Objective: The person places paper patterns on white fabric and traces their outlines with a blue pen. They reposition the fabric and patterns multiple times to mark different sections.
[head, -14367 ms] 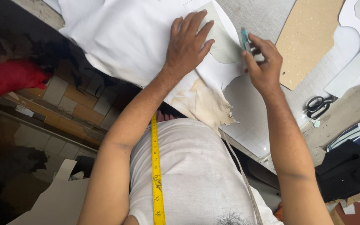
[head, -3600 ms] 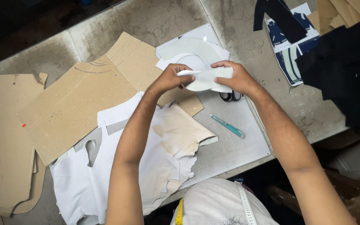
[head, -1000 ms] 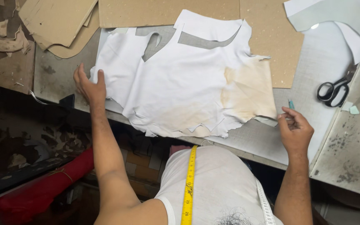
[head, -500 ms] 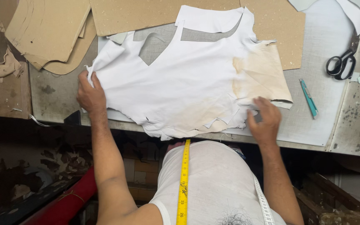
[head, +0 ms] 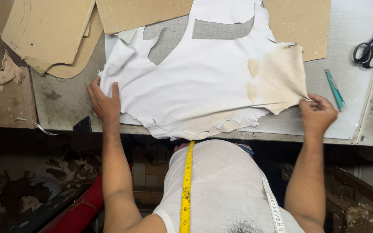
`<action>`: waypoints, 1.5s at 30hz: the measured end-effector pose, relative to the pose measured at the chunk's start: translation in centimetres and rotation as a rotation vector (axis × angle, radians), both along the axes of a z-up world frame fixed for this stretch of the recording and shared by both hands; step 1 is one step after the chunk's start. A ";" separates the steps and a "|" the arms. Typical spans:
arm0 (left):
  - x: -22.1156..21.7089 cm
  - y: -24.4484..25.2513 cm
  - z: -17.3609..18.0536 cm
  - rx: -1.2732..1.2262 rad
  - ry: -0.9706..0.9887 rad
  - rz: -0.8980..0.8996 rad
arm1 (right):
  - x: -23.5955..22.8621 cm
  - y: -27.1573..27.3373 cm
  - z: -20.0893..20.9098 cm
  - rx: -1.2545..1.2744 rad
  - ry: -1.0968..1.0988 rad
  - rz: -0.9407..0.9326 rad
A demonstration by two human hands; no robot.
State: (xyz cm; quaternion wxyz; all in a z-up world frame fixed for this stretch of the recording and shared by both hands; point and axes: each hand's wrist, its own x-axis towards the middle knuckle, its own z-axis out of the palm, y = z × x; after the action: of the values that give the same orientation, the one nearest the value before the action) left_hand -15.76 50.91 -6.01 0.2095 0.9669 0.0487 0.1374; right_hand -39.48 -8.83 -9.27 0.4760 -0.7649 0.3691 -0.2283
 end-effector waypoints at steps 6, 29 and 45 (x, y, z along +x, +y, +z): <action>-2.7 -0.4 -1.0 0.042 0.054 -0.114 | -3.9 -2.7 1.7 -0.297 0.112 0.007; -8.9 -37.6 -1.2 0.097 0.163 -1.317 | -2.3 8.7 2.9 0.161 -0.159 0.341; 16.6 -39.4 -3.9 0.021 -0.065 -0.711 | 1.3 11.1 1.9 0.244 -0.195 0.527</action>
State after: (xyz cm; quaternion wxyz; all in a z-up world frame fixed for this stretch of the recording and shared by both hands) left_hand 0.83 11.48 -9.92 0.2357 0.9205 -0.2991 0.0873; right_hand -38.20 2.24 -7.37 0.6405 -0.7459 0.1352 -0.1230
